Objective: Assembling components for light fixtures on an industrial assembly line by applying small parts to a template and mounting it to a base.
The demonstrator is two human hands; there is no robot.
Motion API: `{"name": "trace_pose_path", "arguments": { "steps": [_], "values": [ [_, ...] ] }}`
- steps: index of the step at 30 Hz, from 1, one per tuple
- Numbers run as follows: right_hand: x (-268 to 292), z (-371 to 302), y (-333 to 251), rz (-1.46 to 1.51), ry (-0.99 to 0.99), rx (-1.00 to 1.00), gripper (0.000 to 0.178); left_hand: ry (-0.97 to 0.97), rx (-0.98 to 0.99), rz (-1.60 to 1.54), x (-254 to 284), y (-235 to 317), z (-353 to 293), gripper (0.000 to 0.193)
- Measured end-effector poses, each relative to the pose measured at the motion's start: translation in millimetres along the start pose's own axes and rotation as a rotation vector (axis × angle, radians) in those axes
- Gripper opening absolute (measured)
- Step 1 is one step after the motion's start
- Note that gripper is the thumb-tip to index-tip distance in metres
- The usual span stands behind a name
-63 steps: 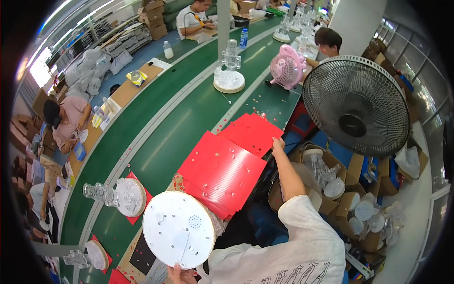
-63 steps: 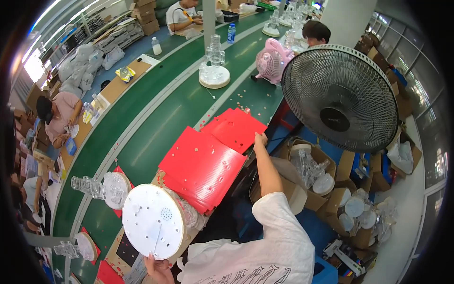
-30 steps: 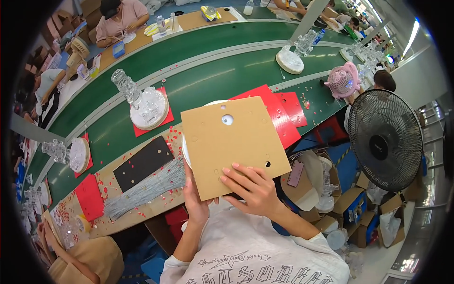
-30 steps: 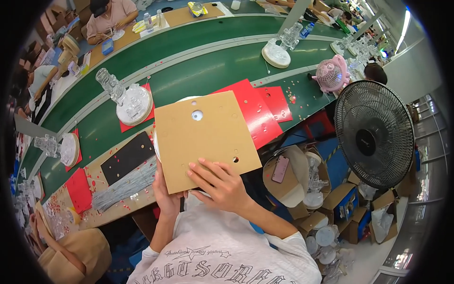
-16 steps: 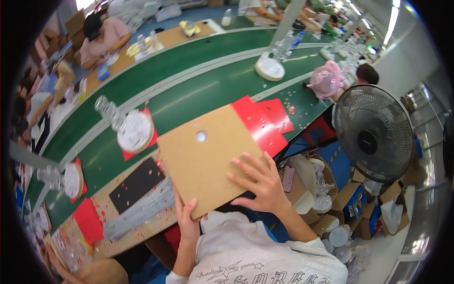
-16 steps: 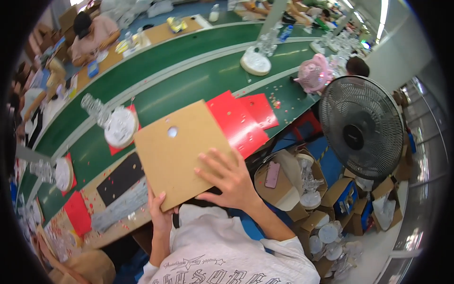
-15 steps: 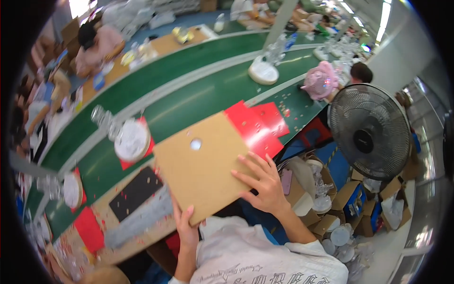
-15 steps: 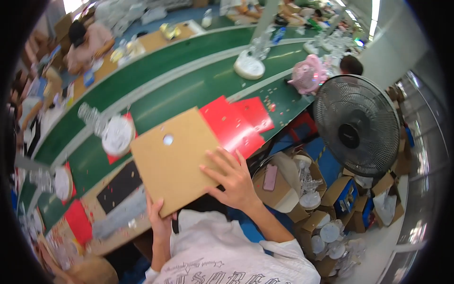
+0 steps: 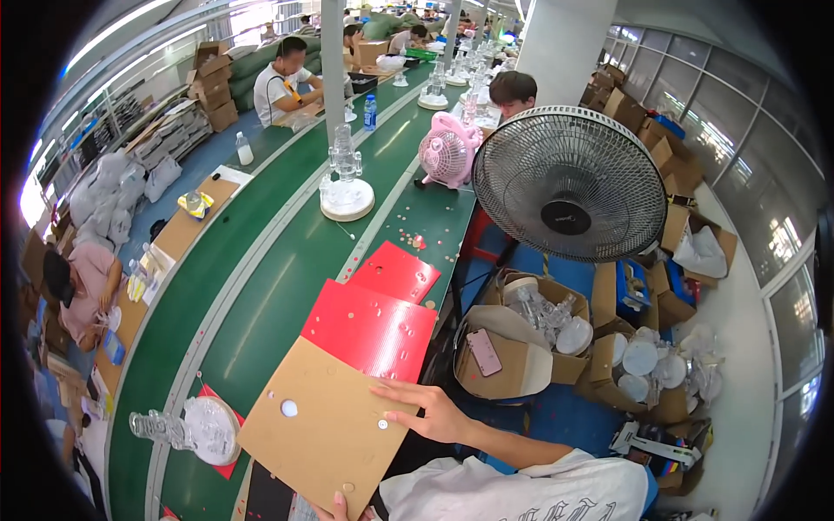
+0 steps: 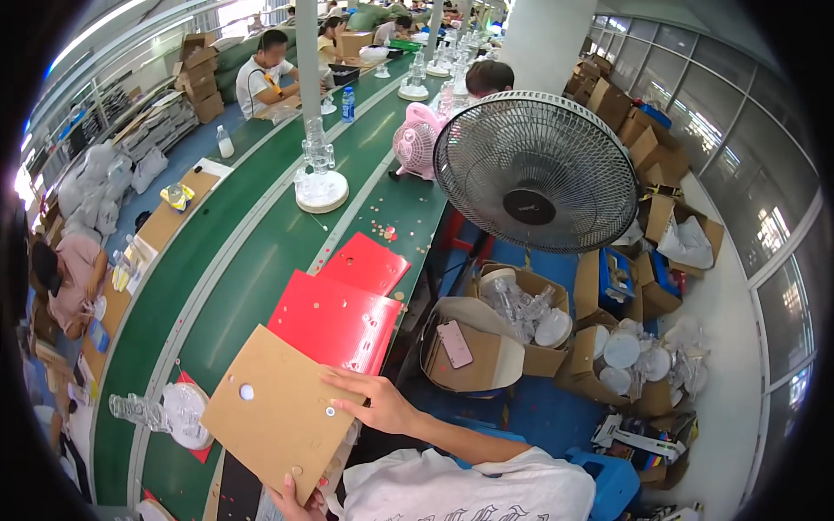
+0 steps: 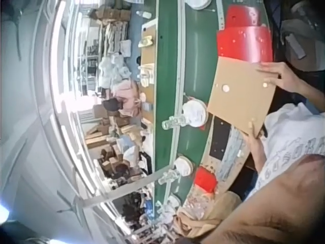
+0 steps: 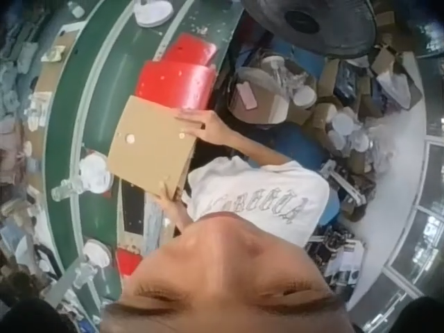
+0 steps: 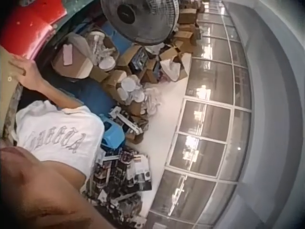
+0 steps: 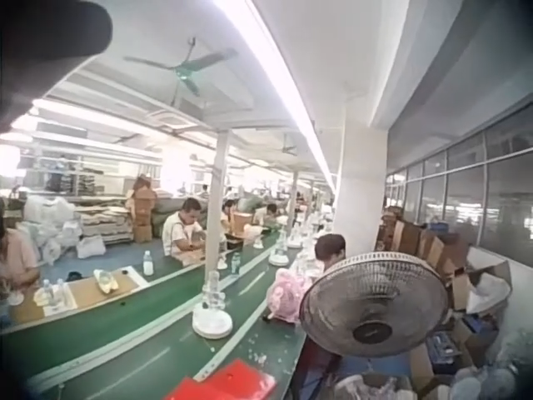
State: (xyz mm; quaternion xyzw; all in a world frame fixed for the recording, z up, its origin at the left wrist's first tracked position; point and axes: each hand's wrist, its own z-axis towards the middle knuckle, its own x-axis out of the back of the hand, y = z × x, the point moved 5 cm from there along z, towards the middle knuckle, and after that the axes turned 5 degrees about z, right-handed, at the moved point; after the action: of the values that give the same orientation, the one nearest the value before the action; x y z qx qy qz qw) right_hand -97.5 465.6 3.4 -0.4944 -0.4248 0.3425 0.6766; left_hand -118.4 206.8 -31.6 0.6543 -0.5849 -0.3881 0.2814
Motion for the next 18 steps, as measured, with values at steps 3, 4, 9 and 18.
{"name": "trace_pose_path", "arguments": {
  "steps": [3,4,9,18],
  "values": [
    [7,6,2,-0.018,-0.007,0.018,0.042,-0.013,-0.001,0.014,4,-1,4,0.079],
    [9,9,3,-0.019,-0.018,0.018,0.040,-0.070,-0.013,0.025,4,-1,5,0.079],
    [2,5,9,0.018,-0.059,-0.010,0.038,-0.068,0.052,0.081,17,-1,7,0.080],
    [19,8,1,-0.057,-0.058,-0.026,0.027,-0.172,0.116,0.128,5,20,0,0.058]
  ]
}}
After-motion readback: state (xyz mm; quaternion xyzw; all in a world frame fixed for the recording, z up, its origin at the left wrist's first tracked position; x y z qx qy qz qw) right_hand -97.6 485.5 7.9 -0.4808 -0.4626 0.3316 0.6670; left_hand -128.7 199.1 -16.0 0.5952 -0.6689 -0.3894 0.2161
